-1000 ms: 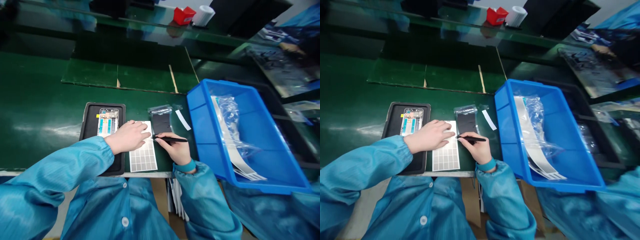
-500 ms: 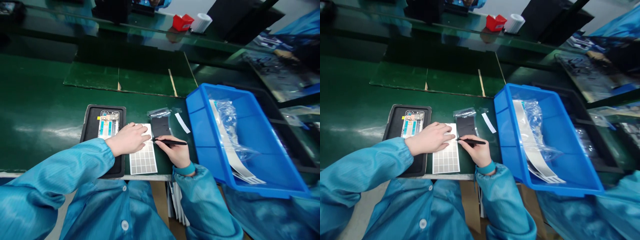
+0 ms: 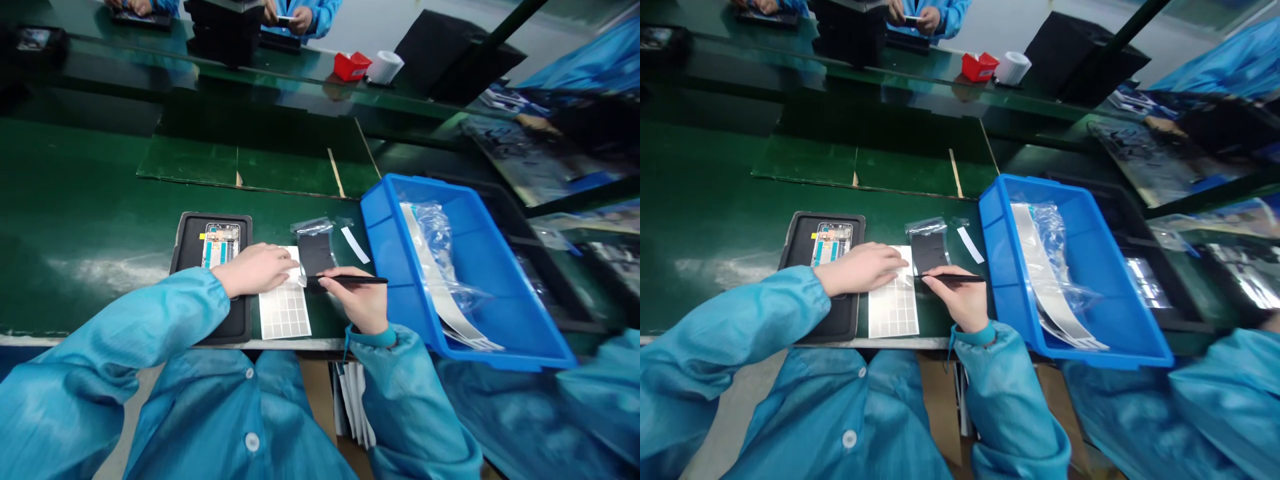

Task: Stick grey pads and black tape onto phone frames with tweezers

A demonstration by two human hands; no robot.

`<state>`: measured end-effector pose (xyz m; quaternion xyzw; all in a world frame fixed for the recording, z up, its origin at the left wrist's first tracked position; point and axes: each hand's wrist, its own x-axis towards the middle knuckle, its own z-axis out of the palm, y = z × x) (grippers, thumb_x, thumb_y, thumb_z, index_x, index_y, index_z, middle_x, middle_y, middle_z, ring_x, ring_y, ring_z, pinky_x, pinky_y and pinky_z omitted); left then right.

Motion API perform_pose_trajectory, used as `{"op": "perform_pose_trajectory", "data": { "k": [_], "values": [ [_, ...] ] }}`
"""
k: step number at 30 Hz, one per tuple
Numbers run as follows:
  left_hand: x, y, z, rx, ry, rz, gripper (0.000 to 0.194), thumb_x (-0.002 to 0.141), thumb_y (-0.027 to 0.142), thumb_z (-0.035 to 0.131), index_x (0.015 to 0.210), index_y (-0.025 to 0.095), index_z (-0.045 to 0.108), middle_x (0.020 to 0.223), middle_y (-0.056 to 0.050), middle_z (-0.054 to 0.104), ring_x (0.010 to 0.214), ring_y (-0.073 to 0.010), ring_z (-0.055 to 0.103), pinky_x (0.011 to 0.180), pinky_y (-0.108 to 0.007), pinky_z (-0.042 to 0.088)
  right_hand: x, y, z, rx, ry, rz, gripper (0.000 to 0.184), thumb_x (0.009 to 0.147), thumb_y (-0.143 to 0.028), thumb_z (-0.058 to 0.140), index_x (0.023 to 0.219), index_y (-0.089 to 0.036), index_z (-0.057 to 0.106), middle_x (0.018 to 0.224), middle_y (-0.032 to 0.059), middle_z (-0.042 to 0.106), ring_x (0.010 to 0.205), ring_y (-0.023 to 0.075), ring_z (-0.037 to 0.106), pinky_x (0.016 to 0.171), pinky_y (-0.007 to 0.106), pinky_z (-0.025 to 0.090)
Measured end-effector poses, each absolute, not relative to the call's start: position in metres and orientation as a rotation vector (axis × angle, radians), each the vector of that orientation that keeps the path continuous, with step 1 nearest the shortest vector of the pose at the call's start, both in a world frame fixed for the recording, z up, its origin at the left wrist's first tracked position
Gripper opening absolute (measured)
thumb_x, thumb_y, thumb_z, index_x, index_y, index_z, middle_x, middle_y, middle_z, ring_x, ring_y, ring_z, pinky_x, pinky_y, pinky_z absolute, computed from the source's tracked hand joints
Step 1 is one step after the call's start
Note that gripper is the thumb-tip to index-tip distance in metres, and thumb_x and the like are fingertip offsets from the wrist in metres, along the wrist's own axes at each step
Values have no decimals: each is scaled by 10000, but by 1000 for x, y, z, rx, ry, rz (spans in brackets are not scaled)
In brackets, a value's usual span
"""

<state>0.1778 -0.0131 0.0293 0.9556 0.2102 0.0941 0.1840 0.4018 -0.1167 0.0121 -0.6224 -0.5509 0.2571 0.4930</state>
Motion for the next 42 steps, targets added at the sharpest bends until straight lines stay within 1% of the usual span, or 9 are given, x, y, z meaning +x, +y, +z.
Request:
{"op": "perform_pose_trajectory", "data": {
  "k": [4, 10, 15, 21, 25, 28, 33, 37, 42],
  "values": [
    [157, -12, 56, 2234, 666, 497, 254, 942, 334, 574, 1113, 208, 713, 1125, -52, 706, 1030, -197, 655, 898, -312, 488, 385, -121, 39, -1453, -1352, 653, 154, 737, -354, 843, 801, -234, 769, 807, 44, 790, 750, 226, 754, 722, 361, 633],
    [129, -26, 71, 1971, 597, 402, 181, 843, 327, 707, 949, 191, 764, 929, -17, 730, 793, -136, 633, 698, -246, 461, 349, -120, 57, -1369, -1451, 683, 162, 743, -377, 842, 788, -240, 769, 784, 39, 789, 735, 229, 756, 700, 363, 636],
    [109, -29, 65, 1927, 619, 452, 115, 843, 243, 677, 846, 157, 754, 828, -18, 719, 740, -127, 620, 670, -237, 446, 327, -116, 57, -1377, -1440, 655, 169, 730, -363, 857, 799, -238, 766, 794, 36, 788, 751, 233, 760, 729, 370, 640],
    [86, -27, 60, 1842, 712, 524, 136, 823, 274, 703, 829, 149, 754, 800, -24, 723, 730, -138, 626, 666, -246, 457, 304, -112, 55, -1369, -1454, 739, 191, 734, -373, 856, 819, -228, 764, 820, 50, 793, 783, 242, 765, 783, 391, 643],
    [78, -26, 60, 1878, 706, 539, 119, 829, 266, 704, 827, 158, 754, 805, -19, 731, 738, -142, 636, 666, -250, 454, 290, -108, 54, -1369, -1468, 714, 163, 720, -331, 868, 784, -225, 761, 789, 40, 789, 754, 231, 760, 740, 367, 638],
    [69, -26, 61, 1950, 746, 561, 136, 869, 272, 676, 926, 172, 749, 909, -23, 748, 792, -149, 653, 721, -266, 476, 286, -105, 50, -1352, -1450, 701, 121, 719, -272, 868, 770, -232, 766, 763, 24, 782, 731, 212, 752, 714, 342, 624],
    [43, -34, 53, 2450, 928, 448, 347, 871, 371, 697, 1152, 170, 670, 1136, -79, 699, 1029, -255, 618, 890, -386, 474, 280, -97, 39, -1419, -1309, 733, 149, 721, -301, 866, 785, -219, 760, 745, 22, 757, 624, 183, 713, 609, 320, 595],
    [35, -48, 39, 2742, 899, 187, 294, 891, 377, 665, 1071, 145, 658, 1099, -98, 657, 1013, -282, 584, 843, -399, 455, 267, -82, 33, -1449, -1188, 801, 222, 710, -353, 869, 791, -203, 726, 687, 4, 717, 562, 164, 688, 578, 309, 581],
    [43, -66, 27, 2788, 899, 281, 154, 927, 292, 593, 956, 149, 642, 945, -68, 641, 916, -250, 578, 762, -375, 425, 248, -55, 26, -1476, -1144, 851, 293, 705, -406, 857, 792, -191, 678, 621, -13, 669, 555, 159, 666, 569, 302, 569]
  ]
}}
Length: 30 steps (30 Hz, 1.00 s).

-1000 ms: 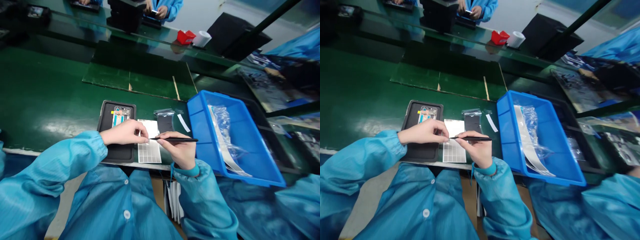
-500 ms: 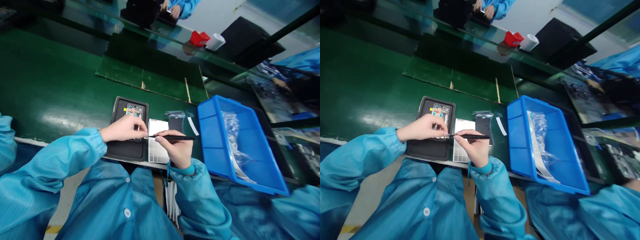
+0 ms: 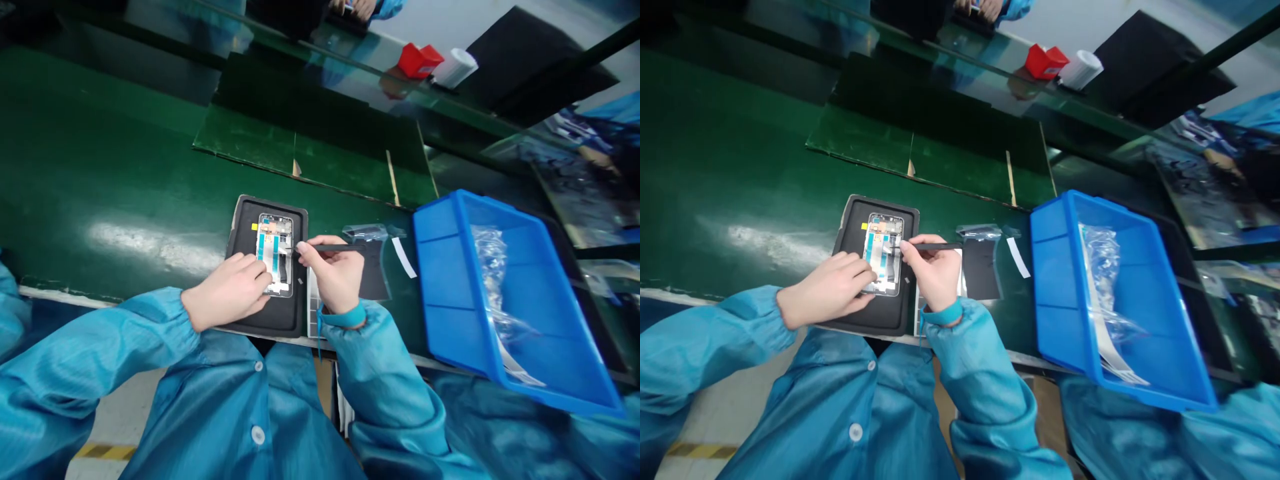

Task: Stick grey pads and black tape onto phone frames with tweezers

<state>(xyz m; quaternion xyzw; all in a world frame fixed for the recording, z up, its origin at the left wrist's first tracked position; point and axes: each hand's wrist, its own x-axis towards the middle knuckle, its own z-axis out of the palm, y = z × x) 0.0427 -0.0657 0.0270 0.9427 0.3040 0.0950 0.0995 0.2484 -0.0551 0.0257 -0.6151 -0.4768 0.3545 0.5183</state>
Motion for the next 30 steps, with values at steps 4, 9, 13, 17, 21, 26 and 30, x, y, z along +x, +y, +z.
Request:
{"op": "perform_pose_trajectory", "data": {
  "k": [4, 9, 13, 17, 21, 26, 30],
  "values": [
    [41, -73, 26, 2756, 877, 335, 167, 923, 312, 612, 960, 153, 647, 910, -57, 626, 881, -235, 563, 735, -365, 422, 237, -42, 20, -1472, -1206, 903, 230, 742, -357, 826, 792, -189, 677, 690, 0, 687, 579, 141, 648, 576, 282, 548],
    [29, -55, 27, 2678, 1031, 402, 236, 960, 333, 550, 1084, 158, 649, 1009, -83, 627, 908, -247, 544, 775, -387, 454, 230, -39, 18, -1516, -1245, 927, 179, 755, -320, 808, 775, -192, 684, 691, 5, 696, 569, 138, 639, 548, 268, 531],
    [24, -39, 21, 2664, 1215, 450, 266, 952, 291, 542, 1148, 138, 638, 1076, -117, 622, 936, -269, 535, 785, -413, 470, 230, -39, 19, -1541, -1258, 900, 157, 762, -305, 803, 773, -193, 693, 689, 10, 708, 571, 141, 654, 535, 258, 540],
    [25, -37, 16, 2653, 1222, 485, 272, 962, 301, 522, 1149, 143, 639, 1076, -121, 621, 920, -268, 526, 785, -413, 477, 232, -39, 19, -1557, -1256, 901, 147, 762, -293, 804, 774, -197, 694, 715, 12, 723, 575, 138, 663, 541, 253, 556],
    [25, -39, 14, 2670, 1208, 492, 276, 969, 292, 503, 1162, 143, 631, 1074, -125, 615, 930, -271, 530, 789, -414, 477, 233, -38, 19, -1573, -1261, 913, 144, 763, -291, 801, 780, -200, 691, 729, 16, 733, 579, 144, 671, 546, 260, 572],
    [24, -38, 15, 2682, 1212, 495, 272, 972, 287, 493, 1165, 152, 627, 1068, -120, 608, 918, -264, 530, 786, -408, 477, 234, -38, 20, -1581, -1279, 922, 156, 769, -308, 801, 798, -199, 693, 723, 15, 733, 578, 149, 676, 538, 261, 572],
    [25, -38, 15, 2683, 1204, 484, 285, 972, 274, 481, 1180, 141, 622, 1069, -130, 610, 920, -272, 523, 777, -419, 483, 235, -38, 19, -1585, -1296, 906, 163, 772, -318, 804, 801, -202, 693, 723, 14, 730, 572, 149, 673, 522, 260, 561]
  ]
}}
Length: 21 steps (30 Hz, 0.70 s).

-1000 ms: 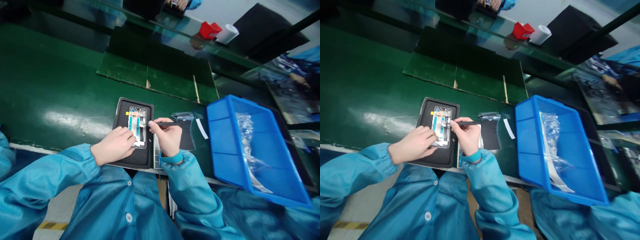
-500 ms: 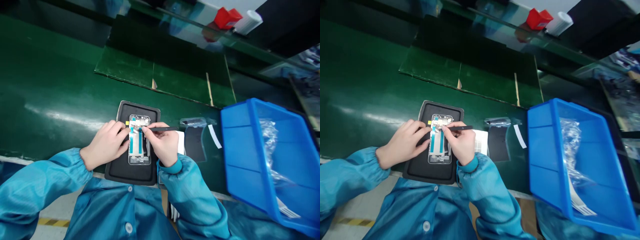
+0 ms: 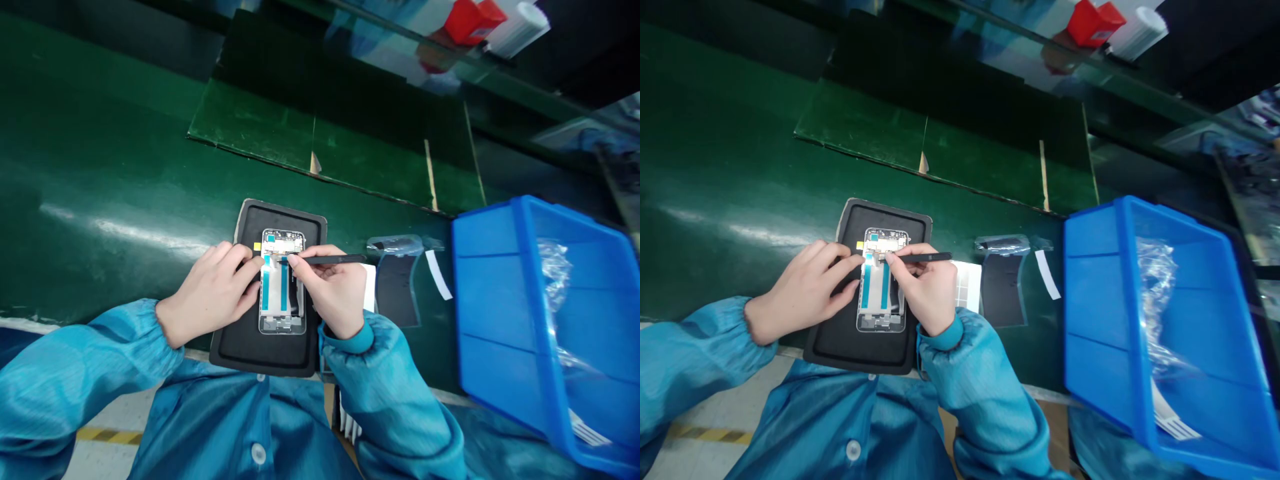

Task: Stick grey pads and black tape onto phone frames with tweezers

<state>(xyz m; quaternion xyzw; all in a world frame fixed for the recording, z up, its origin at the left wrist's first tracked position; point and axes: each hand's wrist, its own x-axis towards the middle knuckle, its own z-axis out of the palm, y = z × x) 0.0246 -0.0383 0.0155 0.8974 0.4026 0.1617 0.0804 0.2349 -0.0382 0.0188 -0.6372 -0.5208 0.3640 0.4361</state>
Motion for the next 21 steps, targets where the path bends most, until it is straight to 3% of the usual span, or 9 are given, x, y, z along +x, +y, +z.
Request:
{"op": "perform_pose_trajectory", "data": {
  "k": [21],
  "values": [
    [24, -38, 15, 2688, 1195, 480, 284, 969, 252, 475, 1189, 137, 613, 1078, -132, 609, 918, -270, 517, 787, -425, 490, 235, -39, 18, -1582, -1295, 915, 161, 775, -322, 801, 799, -208, 690, 722, 16, 733, 565, 153, 673, 528, 274, 571]
  ]
}}
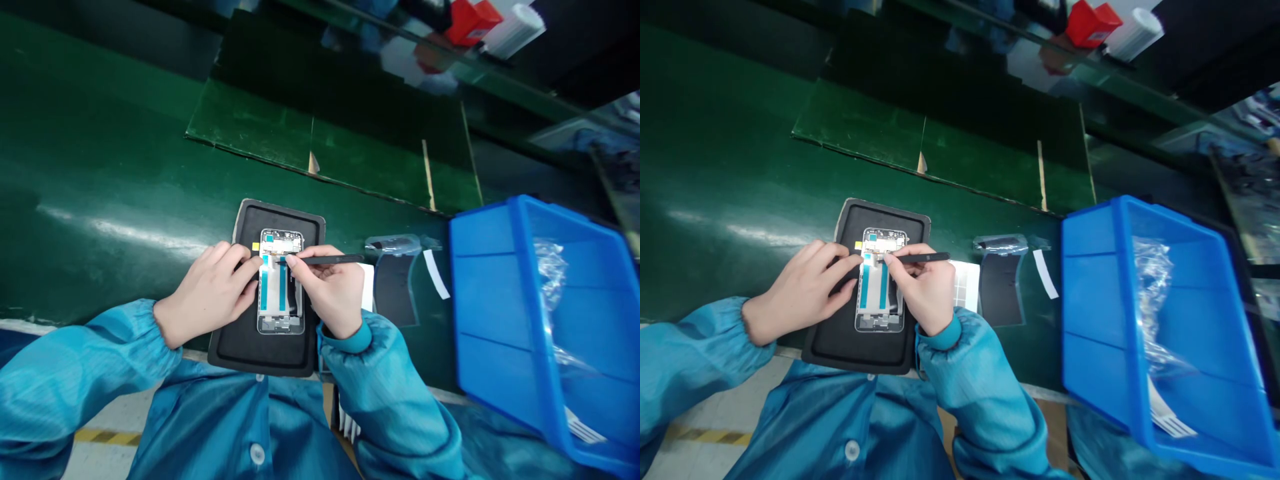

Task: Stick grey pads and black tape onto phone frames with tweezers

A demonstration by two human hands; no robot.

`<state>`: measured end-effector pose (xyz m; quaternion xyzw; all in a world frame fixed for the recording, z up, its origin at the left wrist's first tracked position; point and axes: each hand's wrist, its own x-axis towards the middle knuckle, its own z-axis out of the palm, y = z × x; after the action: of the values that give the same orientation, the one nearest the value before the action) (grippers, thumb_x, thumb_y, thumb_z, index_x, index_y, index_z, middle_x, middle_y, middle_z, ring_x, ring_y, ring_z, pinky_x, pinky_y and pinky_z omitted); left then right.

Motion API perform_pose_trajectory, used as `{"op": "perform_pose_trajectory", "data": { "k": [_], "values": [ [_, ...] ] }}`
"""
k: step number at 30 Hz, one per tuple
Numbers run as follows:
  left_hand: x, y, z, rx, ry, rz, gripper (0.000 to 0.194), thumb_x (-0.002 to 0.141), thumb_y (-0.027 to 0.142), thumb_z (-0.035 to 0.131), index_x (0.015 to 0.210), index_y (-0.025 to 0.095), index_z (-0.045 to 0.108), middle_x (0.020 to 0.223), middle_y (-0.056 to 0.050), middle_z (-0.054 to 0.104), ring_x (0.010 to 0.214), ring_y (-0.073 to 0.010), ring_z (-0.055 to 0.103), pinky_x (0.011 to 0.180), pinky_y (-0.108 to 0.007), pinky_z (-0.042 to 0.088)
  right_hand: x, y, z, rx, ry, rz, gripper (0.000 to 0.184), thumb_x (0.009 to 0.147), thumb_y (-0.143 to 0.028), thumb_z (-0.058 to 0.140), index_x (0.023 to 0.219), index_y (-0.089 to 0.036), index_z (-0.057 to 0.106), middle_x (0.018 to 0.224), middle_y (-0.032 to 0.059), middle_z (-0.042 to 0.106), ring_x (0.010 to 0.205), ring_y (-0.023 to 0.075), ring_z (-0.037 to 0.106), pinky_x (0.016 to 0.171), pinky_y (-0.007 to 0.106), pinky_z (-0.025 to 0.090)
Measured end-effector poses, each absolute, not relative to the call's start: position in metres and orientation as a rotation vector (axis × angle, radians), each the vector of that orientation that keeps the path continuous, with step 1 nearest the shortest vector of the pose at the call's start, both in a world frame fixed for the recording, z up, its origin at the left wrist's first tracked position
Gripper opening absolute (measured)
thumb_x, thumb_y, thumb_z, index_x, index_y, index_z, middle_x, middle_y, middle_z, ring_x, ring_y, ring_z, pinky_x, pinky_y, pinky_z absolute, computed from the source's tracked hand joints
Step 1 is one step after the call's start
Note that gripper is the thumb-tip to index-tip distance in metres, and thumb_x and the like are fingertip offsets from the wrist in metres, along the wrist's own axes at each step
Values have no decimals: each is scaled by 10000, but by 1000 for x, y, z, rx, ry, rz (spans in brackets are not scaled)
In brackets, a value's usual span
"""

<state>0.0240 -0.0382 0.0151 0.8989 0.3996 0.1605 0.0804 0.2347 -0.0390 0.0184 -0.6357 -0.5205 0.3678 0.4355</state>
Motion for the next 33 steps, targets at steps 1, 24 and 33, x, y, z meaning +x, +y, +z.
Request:
{"op": "perform_pose_trajectory", "data": {
  "k": [1, 24, 33],
  "values": [
    [24, -38, 15, 2689, 1196, 477, 282, 969, 253, 475, 1187, 140, 613, 1079, -132, 609, 920, -269, 516, 788, -424, 489, 235, -39, 19, -1584, -1298, 911, 160, 775, -322, 799, 798, -209, 689, 721, 16, 733, 566, 154, 675, 529, 275, 573],
    [24, -38, 15, 2682, 1199, 469, 272, 972, 256, 471, 1179, 152, 613, 1078, -127, 612, 910, -259, 518, 785, -417, 485, 234, -39, 19, -1601, -1299, 907, 154, 769, -316, 799, 785, -208, 691, 739, 22, 740, 573, 156, 685, 535, 272, 578],
    [24, -38, 14, 2684, 1204, 469, 272, 969, 250, 472, 1178, 150, 615, 1083, -129, 611, 922, -266, 524, 784, -423, 488, 234, -38, 19, -1575, -1248, 952, 180, 756, -332, 813, 779, -210, 683, 714, 23, 733, 570, 162, 682, 540, 284, 584]
  ]
}}
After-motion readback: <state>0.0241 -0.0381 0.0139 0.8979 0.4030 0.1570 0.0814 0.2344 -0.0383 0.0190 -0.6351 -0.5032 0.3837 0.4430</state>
